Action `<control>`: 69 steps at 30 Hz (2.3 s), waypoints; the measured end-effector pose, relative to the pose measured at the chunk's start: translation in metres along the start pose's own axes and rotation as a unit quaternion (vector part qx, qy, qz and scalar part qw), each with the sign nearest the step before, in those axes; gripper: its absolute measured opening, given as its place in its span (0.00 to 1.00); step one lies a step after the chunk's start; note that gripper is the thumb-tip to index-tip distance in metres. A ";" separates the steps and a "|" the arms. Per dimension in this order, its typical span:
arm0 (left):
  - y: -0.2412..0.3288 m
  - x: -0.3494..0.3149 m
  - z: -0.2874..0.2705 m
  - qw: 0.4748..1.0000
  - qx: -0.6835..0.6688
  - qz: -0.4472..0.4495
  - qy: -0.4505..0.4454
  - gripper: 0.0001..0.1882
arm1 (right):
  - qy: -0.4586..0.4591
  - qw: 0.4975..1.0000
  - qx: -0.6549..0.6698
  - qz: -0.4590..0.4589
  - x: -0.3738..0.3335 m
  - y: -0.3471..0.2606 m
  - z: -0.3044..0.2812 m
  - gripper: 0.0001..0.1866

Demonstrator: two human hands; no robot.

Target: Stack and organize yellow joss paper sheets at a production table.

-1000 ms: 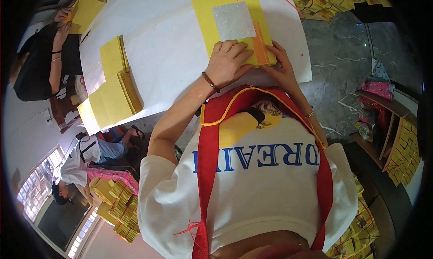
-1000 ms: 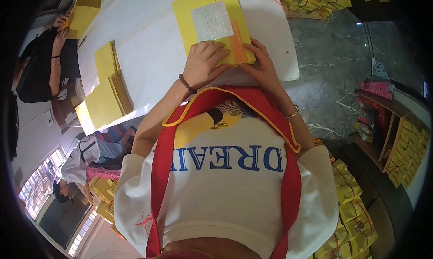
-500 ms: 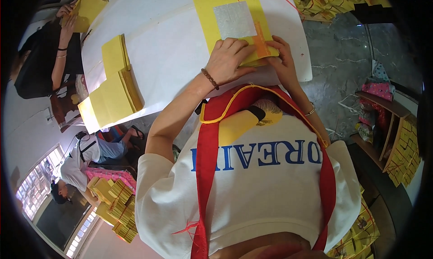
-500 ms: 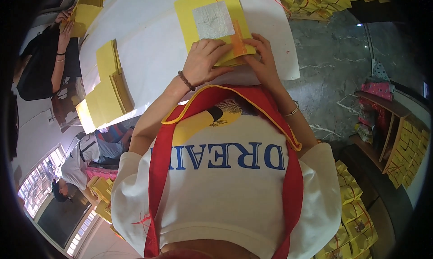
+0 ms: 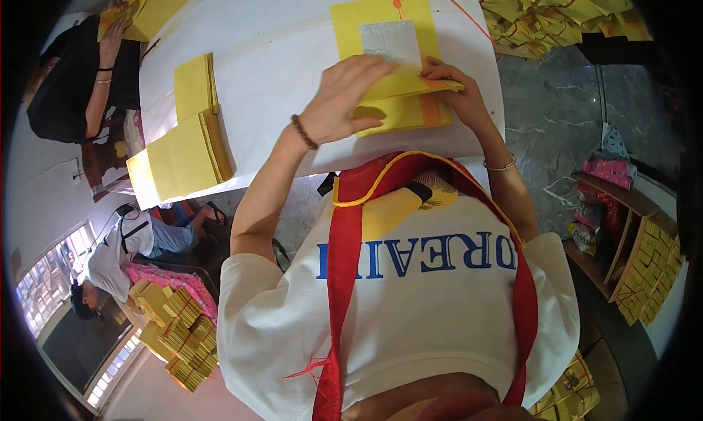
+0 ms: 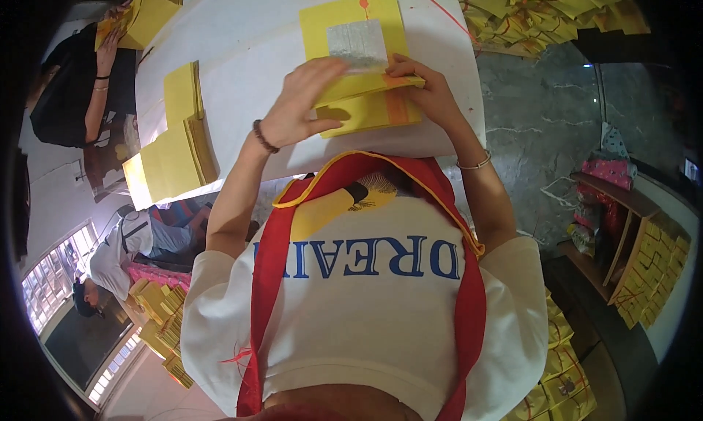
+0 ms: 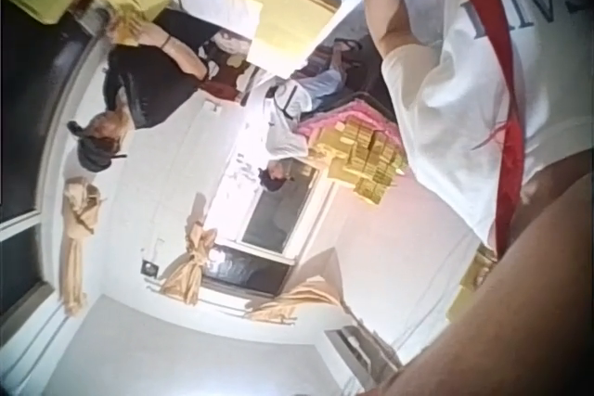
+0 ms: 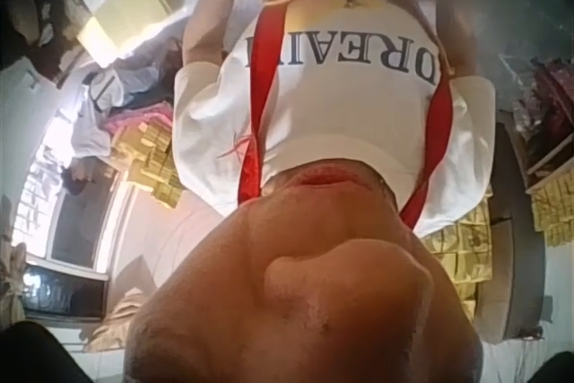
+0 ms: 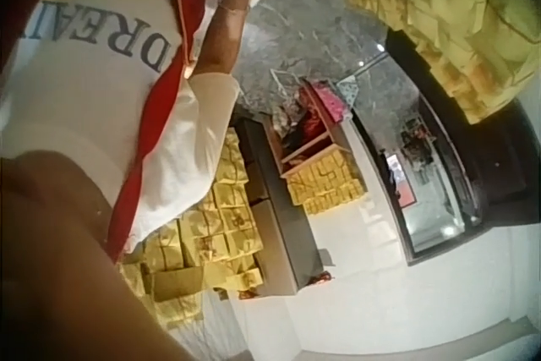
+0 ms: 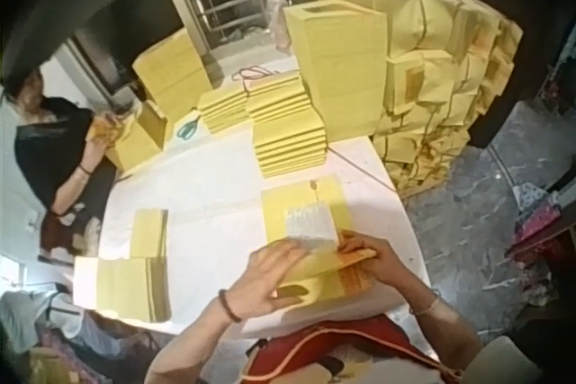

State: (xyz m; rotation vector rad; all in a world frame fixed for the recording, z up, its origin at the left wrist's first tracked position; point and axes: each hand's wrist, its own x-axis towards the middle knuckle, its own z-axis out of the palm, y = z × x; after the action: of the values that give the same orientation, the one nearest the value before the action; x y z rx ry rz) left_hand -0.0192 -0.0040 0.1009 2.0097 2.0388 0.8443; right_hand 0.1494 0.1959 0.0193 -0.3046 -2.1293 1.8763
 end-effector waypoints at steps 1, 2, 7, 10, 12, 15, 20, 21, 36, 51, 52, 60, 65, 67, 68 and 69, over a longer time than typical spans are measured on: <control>-0.007 -0.003 -0.001 1.000 0.001 -0.002 0.003 0.35 | 0.003 1.000 0.013 0.013 0.000 0.003 -0.003 0.15; -0.017 -0.008 0.002 0.998 -0.026 -0.049 0.015 0.39 | -0.003 1.000 0.013 0.013 0.002 0.004 -0.003 0.15; -0.048 -0.025 0.038 0.991 0.039 -0.092 0.087 0.26 | 0.004 0.999 0.026 -0.032 0.003 0.006 0.003 0.16; -0.054 -0.022 0.043 0.989 0.043 -0.092 0.107 0.18 | 0.124 0.988 -0.060 -0.076 0.006 -0.015 0.017 0.17; -0.049 -0.023 0.038 0.987 0.071 -0.063 0.127 0.18 | 0.130 0.982 -0.099 -0.094 0.005 -0.024 0.017 0.18; -0.036 -0.034 0.029 0.986 0.100 -0.011 0.132 0.17 | 0.096 0.962 -0.217 -0.136 -0.004 -0.027 0.011 0.18; -0.012 -0.052 0.029 0.996 0.046 -0.035 0.066 0.16 | -0.086 0.947 -0.285 -0.120 -0.022 -0.033 -0.003 0.14; -0.012 -0.050 0.029 0.996 0.045 -0.036 0.066 0.16 | -0.076 0.951 -0.282 -0.103 -0.023 -0.030 -0.001 0.13; -0.035 -0.021 0.052 0.833 -0.347 -0.402 0.153 0.15 | 0.082 0.986 0.042 0.140 0.005 -0.039 0.021 0.29; -0.009 -0.032 0.021 0.839 -0.429 -0.295 0.160 0.11 | 0.212 0.972 -0.067 0.079 -0.015 -0.041 0.020 0.39; 0.002 -0.030 0.021 0.849 -0.383 -0.326 0.164 0.10 | 0.265 0.955 -0.031 0.128 -0.021 -0.042 0.021 0.37; 0.022 -0.003 0.071 0.997 -0.050 0.040 0.032 0.16 | 0.236 0.865 0.377 0.230 -0.039 -0.091 0.031 0.23; -0.009 0.024 0.039 0.957 -0.093 -0.066 0.266 0.42 | 0.193 0.908 0.329 0.171 -0.048 -0.060 -0.004 0.23; -0.043 0.026 0.023 0.872 -0.313 -0.199 0.319 0.61 | 0.186 0.918 0.319 0.143 -0.042 -0.067 -0.006 0.23; -0.046 0.026 0.009 0.830 -0.441 -0.184 0.289 0.61 | 0.167 0.952 0.237 0.098 -0.036 -0.071 -0.006 0.23; -0.051 0.024 0.004 0.830 -0.439 -0.183 0.291 0.61 | 0.146 0.976 0.154 0.052 -0.032 -0.073 -0.005 0.23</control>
State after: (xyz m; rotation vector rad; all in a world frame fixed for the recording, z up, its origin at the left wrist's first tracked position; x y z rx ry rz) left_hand -0.0640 0.0226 0.0792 0.8777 1.6283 1.9819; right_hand 0.1832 0.1802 0.0896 -0.5907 -1.6341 2.0375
